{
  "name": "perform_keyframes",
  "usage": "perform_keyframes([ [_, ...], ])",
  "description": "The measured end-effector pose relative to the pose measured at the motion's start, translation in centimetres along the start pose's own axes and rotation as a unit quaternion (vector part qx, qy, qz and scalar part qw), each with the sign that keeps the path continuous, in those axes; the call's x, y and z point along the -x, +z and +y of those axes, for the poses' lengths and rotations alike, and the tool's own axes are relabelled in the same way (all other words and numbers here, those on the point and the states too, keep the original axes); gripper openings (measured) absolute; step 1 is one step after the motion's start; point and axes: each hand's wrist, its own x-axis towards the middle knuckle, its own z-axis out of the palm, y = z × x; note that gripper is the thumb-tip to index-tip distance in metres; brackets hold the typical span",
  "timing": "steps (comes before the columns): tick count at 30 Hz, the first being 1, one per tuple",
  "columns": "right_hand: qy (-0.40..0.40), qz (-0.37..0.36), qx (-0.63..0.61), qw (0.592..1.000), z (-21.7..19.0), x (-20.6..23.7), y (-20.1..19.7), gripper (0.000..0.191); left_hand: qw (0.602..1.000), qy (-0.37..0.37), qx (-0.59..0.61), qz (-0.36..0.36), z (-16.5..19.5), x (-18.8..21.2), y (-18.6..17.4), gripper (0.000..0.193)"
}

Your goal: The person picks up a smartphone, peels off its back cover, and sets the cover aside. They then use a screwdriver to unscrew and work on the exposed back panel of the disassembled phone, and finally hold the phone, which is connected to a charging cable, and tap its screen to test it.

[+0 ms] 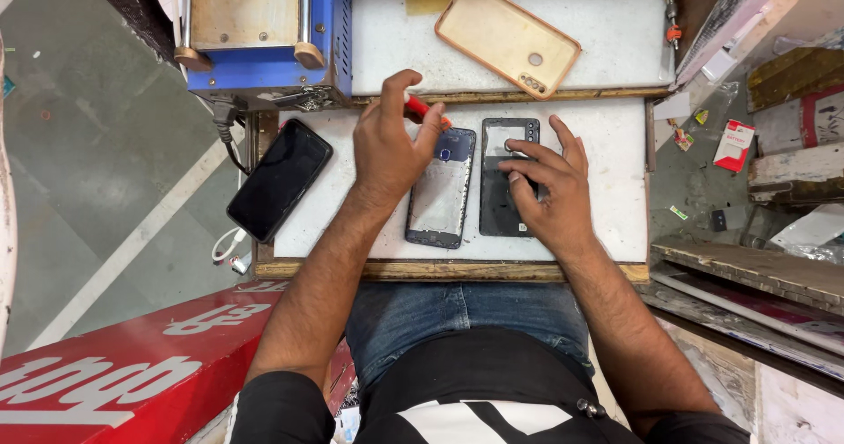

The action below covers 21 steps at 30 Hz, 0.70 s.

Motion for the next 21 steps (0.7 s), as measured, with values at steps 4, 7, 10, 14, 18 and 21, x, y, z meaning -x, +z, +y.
perform_keyframes([
  [4,0.011,0.002,-0.008,1.0,-0.1,0.1,-0.1,0.017,1.0,-0.004,0.003,-0.027,0.2,0.5,1.2,0.049],
  [7,0.01,0.001,-0.008,1.0,0.1,0.1,0.0,0.018,0.999,-0.002,-0.01,-0.043,0.1,0.4,1.5,0.049],
  [10,0.013,-0.004,-0.008,1.0,0.2,0.1,0.1,0.017,0.997,0.056,0.004,-0.057,0.2,0.2,1.3,0.05],
  [14,0.014,-0.006,-0.007,1.0,0.3,0.1,0.1,0.018,0.981,0.137,0.005,-0.14,1.6,-0.2,0.8,0.047],
  [18,0.014,-0.005,-0.005,1.0,0.3,0.1,0.1,0.017,0.983,0.034,-0.073,-0.162,2.9,-1.4,0.6,0.04],
  [21,0.018,-0.003,-0.006,1.0,0.3,0.0,0.2,0.018,0.986,0.03,-0.027,-0.163,3.1,-2.1,0.1,0.04],
])
